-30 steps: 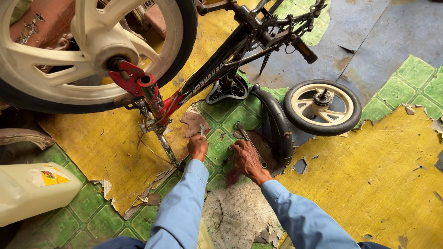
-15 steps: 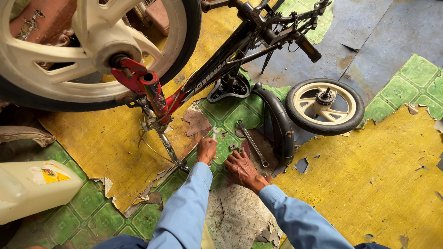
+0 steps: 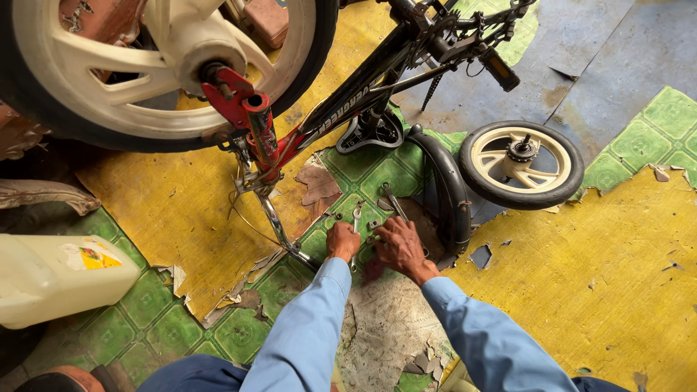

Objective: The person works on a small children's bicycle lying on the workshop floor. They lift and reposition the wheels, fetch wrenches from a toolbox on a workbench, fit a wheel onto the frame's fork, tighten the axle hardware by hand and with wrenches, and then work on the frame's rear section with a hand tool.

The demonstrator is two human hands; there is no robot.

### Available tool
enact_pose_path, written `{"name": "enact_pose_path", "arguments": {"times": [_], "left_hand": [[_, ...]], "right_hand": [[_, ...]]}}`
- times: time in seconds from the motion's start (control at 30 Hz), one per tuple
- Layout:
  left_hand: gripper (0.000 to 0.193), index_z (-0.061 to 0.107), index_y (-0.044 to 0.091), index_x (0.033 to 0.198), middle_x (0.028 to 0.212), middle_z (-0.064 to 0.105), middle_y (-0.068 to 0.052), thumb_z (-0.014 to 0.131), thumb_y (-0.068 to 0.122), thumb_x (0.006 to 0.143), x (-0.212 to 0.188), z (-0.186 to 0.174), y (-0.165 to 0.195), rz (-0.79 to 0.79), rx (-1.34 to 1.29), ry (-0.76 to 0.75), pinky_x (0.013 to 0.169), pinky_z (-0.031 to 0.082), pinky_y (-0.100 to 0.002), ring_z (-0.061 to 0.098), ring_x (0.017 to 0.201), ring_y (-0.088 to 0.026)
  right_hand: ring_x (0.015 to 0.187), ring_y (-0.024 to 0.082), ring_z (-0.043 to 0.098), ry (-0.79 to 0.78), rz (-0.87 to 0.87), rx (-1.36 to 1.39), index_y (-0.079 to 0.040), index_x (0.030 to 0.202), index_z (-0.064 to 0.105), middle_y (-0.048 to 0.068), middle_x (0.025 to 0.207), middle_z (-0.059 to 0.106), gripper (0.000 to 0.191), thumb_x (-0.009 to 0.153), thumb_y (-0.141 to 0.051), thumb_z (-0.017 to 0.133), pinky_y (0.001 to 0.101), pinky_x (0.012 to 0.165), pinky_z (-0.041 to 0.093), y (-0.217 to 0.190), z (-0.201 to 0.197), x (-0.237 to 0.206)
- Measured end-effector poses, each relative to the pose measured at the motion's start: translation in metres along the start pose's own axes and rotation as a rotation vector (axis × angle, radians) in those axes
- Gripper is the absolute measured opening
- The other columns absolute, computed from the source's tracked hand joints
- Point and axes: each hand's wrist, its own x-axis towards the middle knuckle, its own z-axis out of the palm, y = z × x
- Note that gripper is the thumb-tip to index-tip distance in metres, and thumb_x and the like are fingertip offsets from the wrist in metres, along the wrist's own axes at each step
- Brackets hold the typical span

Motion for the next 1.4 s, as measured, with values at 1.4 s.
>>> {"name": "enact_pose_path", "arguments": {"times": [1.4], "left_hand": [[0.027,0.078,0.005,0.090,0.096,0.075,-0.023,0.070,0.026,0.075,-0.026,-0.095,0.102,0.754,0.400,-0.235,0.085,0.058,-0.048,0.073,0.092,-0.040]], "right_hand": [[0.055,0.024,0.059,0.208,0.083,0.517,0.000,0.101,0.061,0.016,0.069,0.057,0.016,0.085,-0.001,0.063,0.0331,0.052,0.047,-0.038,-0.033,0.044]]}}
